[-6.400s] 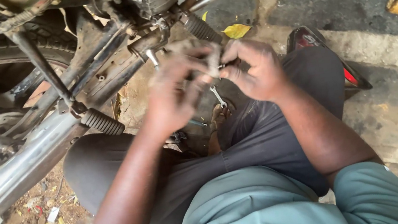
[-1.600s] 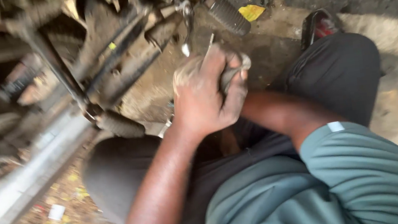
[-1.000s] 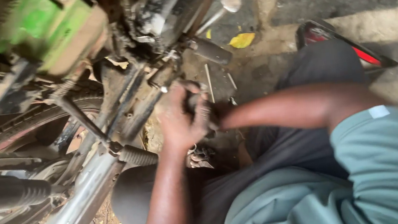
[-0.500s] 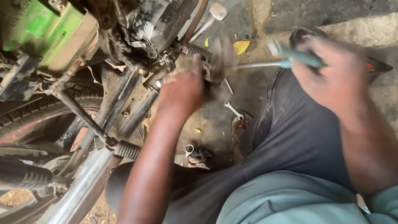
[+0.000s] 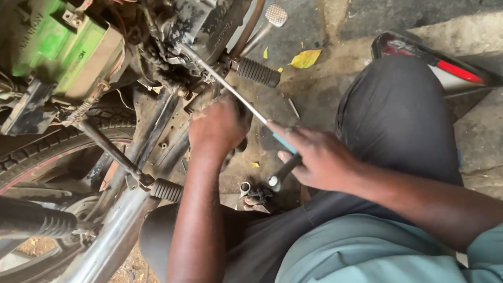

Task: Using various hand tools and a rag to clean and service motorcycle engine components.

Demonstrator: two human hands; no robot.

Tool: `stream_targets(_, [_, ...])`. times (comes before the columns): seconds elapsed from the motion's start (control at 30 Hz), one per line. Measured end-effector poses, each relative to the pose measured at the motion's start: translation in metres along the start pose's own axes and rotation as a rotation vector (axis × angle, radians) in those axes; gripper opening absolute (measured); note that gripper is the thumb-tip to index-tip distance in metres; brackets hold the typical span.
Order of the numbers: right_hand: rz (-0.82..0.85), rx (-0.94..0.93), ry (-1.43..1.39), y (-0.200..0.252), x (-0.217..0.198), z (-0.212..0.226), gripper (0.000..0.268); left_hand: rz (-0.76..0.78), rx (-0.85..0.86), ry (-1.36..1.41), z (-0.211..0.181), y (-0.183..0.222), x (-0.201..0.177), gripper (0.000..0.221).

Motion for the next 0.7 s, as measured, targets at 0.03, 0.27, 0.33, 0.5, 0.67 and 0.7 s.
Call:
stream_targets(0.03, [0.053, 0.040, 0.028, 0.002, 0.009, -0.008, 0.054, 0.010, -0.014, -0.020, -0.002, 0.002, 0.000, 0.050])
stream_targets(0.27, [0.148, 0.134, 0.063, -0.013, 0.005, -0.018, 0.055, -0.119, 0.081, -0.055, -0.002, -0.009, 0.006, 0.045])
stream_targets(0.33, [0.142, 0.104, 0.075, -0.019, 0.007, -0.019, 0.055, -0.105, 0.071, -0.053, -0.002, -0.011, 0.008, 0.046])
stream_targets(0.5, [0.213, 0.098, 0.138, -0.035, 0.012, -0.024, 0.067, -0.123, 0.065, -0.018, -0.002, -0.008, 0.008, 0.045])
stream_targets(0.67, [0.034, -0.175, 0.573, -0.040, -0.006, -0.003, 0.085, -0.376, 0.177, 0.200, -0.020, 0.013, -0.022, 0.046])
stream_targets(0.7, [0.032, -0.173, 0.575, -0.039, 0.000, -0.009, 0.085, -0.377, 0.180, 0.199, -0.021, 0.014, -0.020, 0.046])
Point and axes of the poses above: each hand's wrist, its own y-axis away from the middle knuckle, its own x-axis out of the palm, z = x × y, the point moved 8 cm from there along -y, towards the middle knuckle, and after that the axes turned 3 degrees about y, right-handed, at the moved point
